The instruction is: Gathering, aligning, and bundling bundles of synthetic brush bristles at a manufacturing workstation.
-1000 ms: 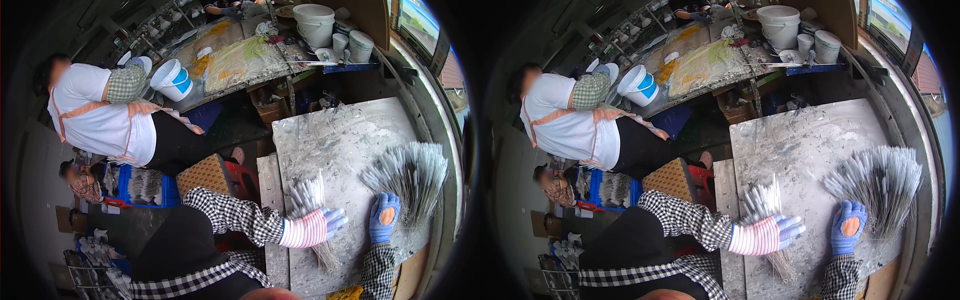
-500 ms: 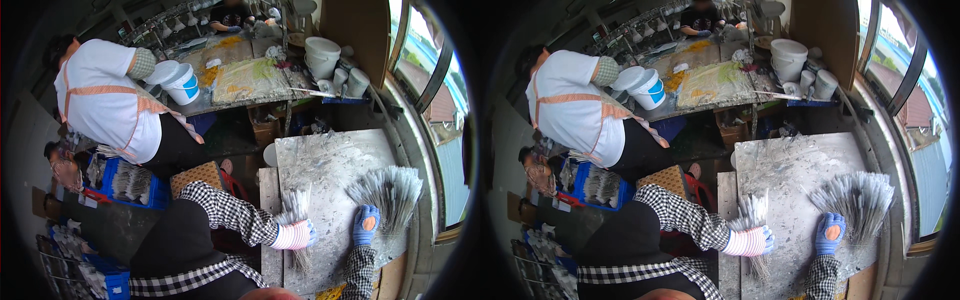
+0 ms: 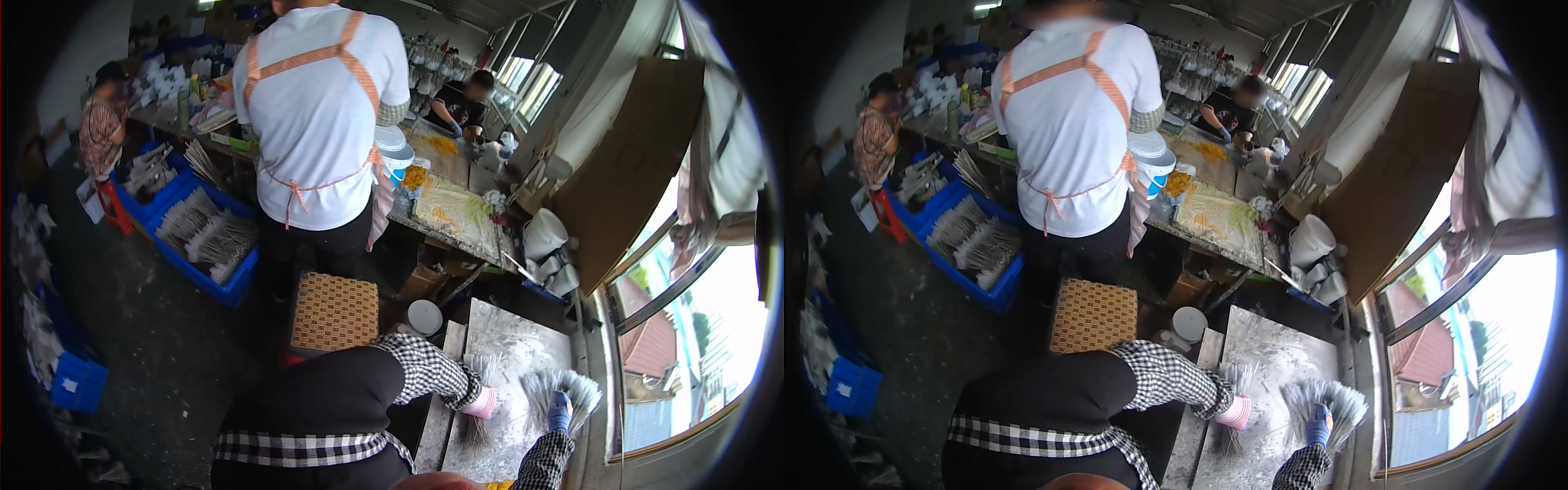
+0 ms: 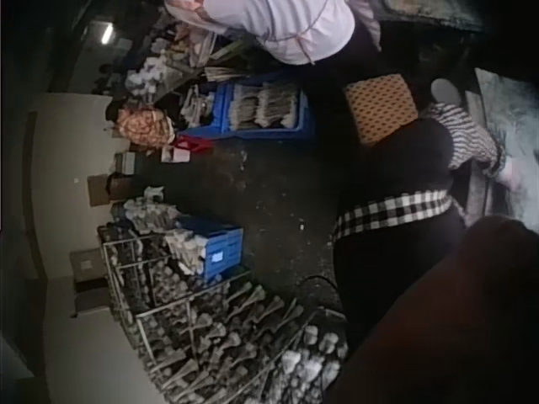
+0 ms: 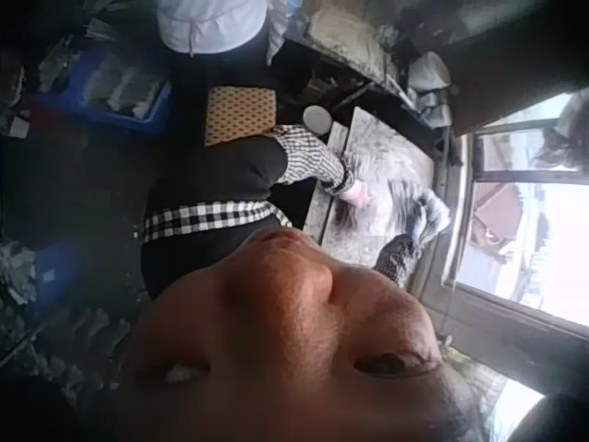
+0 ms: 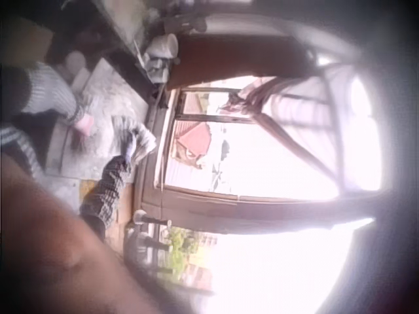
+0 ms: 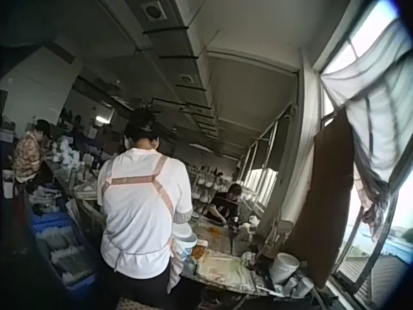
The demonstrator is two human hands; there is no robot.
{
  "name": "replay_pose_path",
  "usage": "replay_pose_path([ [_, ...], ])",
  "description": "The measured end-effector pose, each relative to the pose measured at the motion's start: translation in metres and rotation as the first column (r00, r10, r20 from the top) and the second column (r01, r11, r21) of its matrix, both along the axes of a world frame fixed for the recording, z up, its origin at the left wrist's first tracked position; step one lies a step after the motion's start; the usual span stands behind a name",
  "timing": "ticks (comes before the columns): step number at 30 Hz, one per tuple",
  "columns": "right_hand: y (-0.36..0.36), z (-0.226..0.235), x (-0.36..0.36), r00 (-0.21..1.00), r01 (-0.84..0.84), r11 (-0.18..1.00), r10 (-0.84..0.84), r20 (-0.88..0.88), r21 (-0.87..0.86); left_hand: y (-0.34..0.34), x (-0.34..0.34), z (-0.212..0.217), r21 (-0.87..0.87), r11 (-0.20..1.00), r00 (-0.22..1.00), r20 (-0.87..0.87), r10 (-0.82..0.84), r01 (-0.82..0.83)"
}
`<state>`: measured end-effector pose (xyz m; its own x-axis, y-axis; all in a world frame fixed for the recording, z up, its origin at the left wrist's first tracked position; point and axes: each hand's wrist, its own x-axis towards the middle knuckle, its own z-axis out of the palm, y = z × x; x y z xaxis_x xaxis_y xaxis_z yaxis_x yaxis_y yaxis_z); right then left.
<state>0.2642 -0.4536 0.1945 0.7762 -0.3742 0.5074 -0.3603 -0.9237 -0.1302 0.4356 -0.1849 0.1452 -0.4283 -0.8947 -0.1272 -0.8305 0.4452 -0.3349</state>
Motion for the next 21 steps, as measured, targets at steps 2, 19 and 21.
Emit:
replay_pose_path([
  [2,0.018,0.028,-0.022,0.989,0.002,0.987,-0.025,0.143,0.159,0.005,-0.007,0.009,-0.062,0.998,0.998,-0.063,0.017,-0.021],
  [19,0.345,0.159,-0.115,0.635,-0.429,0.670,-0.253,0.730,0.605,0.070,-0.101,0.195,-0.174,0.967,0.228,-0.965,-0.129,-0.187],
  [21,0.363,0.159,-0.114,0.586,-0.471,0.692,-0.217,0.781,0.546,0.094,-0.125,0.174,-0.208,0.978,0.060,-0.976,-0.208,0.000],
])
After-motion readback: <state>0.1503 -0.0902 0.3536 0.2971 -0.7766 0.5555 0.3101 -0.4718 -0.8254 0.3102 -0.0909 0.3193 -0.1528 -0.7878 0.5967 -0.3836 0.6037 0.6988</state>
